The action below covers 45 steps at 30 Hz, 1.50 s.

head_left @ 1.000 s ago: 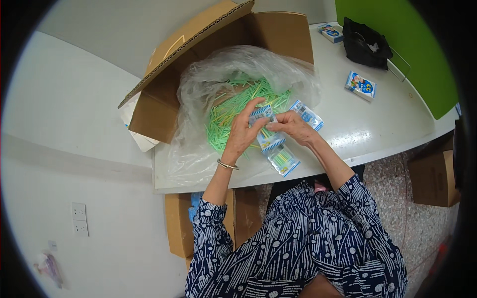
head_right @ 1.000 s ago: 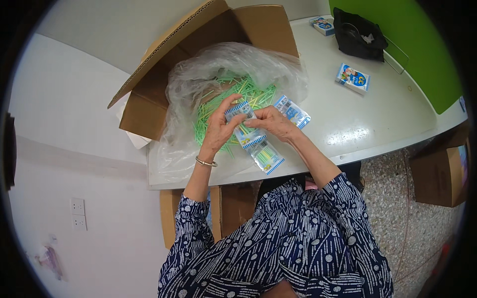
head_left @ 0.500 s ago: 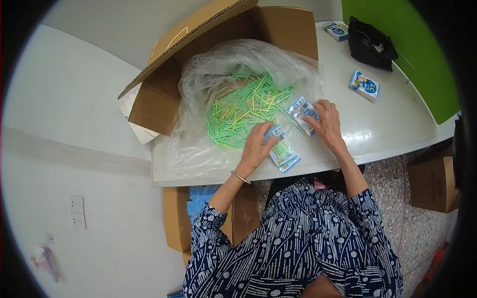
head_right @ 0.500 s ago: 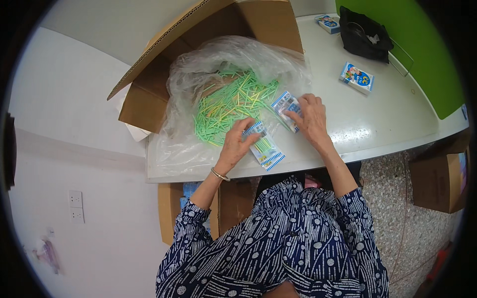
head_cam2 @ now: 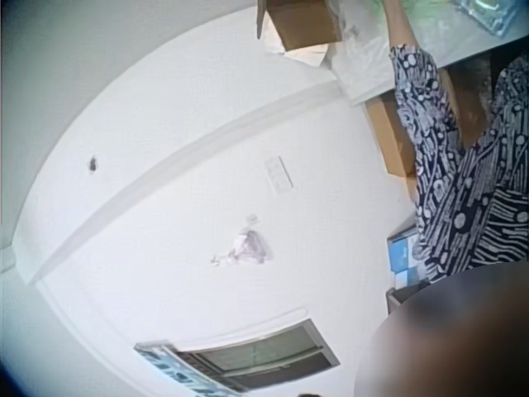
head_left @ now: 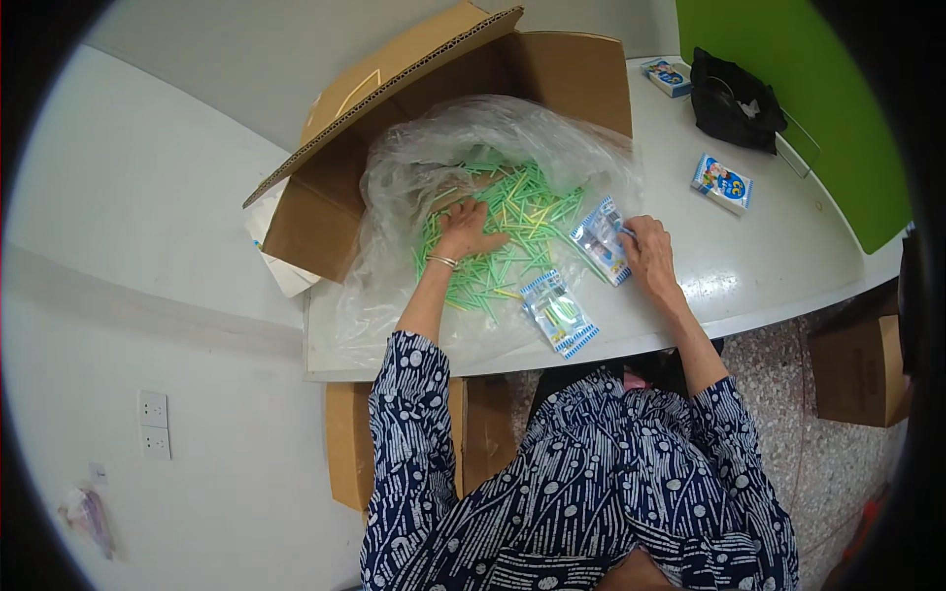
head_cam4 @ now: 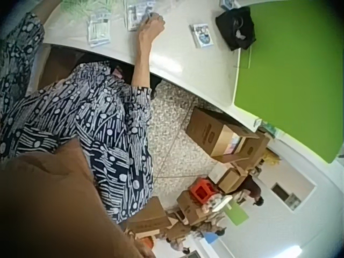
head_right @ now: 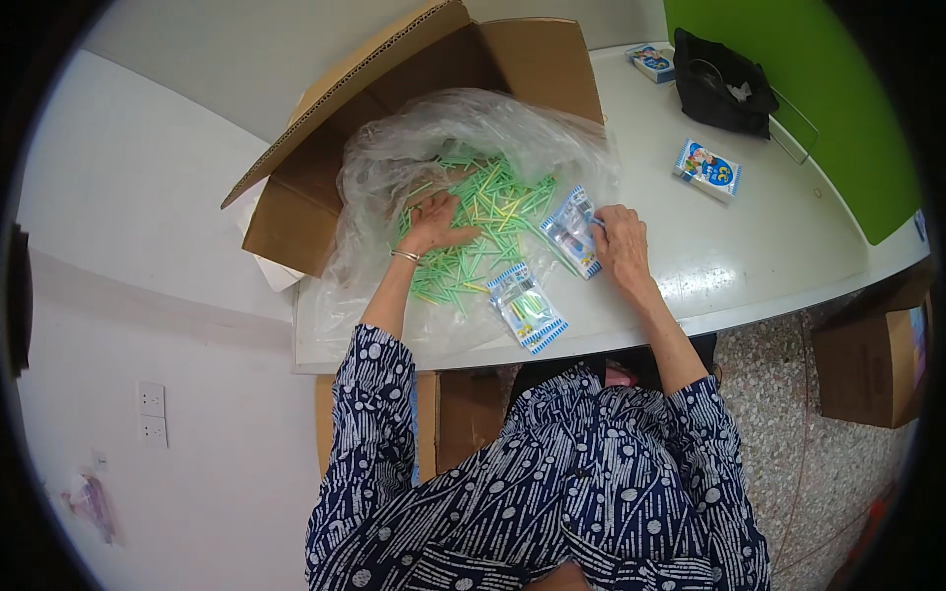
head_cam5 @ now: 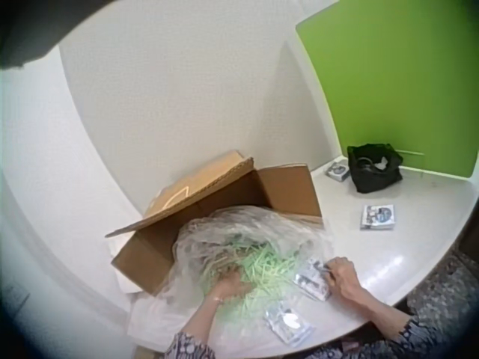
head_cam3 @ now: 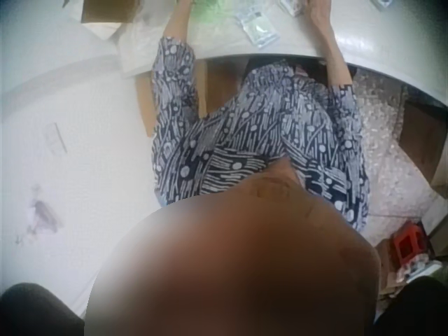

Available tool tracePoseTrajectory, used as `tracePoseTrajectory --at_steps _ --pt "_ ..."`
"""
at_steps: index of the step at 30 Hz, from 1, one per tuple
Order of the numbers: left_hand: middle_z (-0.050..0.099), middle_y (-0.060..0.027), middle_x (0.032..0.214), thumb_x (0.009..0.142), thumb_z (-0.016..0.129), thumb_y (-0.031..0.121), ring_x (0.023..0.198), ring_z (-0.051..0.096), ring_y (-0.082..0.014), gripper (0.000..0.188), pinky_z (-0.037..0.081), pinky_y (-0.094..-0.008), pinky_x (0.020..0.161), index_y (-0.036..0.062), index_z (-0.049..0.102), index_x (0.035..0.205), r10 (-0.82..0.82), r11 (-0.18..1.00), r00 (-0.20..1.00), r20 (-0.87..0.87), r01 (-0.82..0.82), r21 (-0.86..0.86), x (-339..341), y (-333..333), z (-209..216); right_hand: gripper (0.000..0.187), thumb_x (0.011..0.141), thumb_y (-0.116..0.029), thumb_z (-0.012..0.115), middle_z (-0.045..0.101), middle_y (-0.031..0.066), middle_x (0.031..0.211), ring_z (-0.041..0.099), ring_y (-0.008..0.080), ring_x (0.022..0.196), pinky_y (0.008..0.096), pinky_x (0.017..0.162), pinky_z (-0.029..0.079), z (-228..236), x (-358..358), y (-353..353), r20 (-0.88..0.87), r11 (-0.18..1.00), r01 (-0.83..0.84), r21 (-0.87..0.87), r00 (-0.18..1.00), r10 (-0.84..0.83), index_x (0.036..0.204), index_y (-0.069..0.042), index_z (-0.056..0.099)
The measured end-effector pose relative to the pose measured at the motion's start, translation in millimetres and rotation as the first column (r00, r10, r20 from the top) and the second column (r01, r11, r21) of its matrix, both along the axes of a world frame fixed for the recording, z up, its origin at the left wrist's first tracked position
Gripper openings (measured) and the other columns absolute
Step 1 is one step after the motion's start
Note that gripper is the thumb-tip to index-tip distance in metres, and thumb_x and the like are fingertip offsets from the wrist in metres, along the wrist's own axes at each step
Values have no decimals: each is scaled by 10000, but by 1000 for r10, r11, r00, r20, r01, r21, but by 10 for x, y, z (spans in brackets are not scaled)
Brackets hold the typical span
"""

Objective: Packing green plastic straws into small plastic bags.

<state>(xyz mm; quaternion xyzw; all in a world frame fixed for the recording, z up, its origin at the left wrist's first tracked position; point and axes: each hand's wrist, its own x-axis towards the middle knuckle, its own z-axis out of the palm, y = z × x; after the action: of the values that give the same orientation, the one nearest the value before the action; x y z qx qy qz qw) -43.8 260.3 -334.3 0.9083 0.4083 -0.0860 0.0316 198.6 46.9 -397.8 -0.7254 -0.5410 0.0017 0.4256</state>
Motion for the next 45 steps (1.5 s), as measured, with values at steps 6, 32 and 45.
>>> tracePoseTrajectory --at_steps 6,32,45 --pt "364 -164 1393 665 636 599 1270 335 -364 815 278 -515 1010 25 505 1229 9 999 981 -192 -18 -44 192 278 57 322 760 -68 604 582 140 966 523 314 930 425 801 379 232 -38 -70 -46 999 -19 -36 999 17 1068 -41 513" --pt "608 -180 1050 885 507 255 995 561 -354 329 408 -481 859 -26 483 1055 143 986 787 601 -164 -21 -256 83 -116 138 819 -98 555 591 215 716 585 378 710 433 662 445 472 -33 -109 -270 972 -197 -125 950 158 852 35 573" --pt "583 -58 904 954 497 207 835 575 -128 192 466 -281 795 18 475 979 458 864 6 889 232 -446 81 -815 -449 209 808 -124 583 577 198 688 541 285 611 371 600 421 432 1 -156 -323 960 -240 -145 928 183 897 65 593"
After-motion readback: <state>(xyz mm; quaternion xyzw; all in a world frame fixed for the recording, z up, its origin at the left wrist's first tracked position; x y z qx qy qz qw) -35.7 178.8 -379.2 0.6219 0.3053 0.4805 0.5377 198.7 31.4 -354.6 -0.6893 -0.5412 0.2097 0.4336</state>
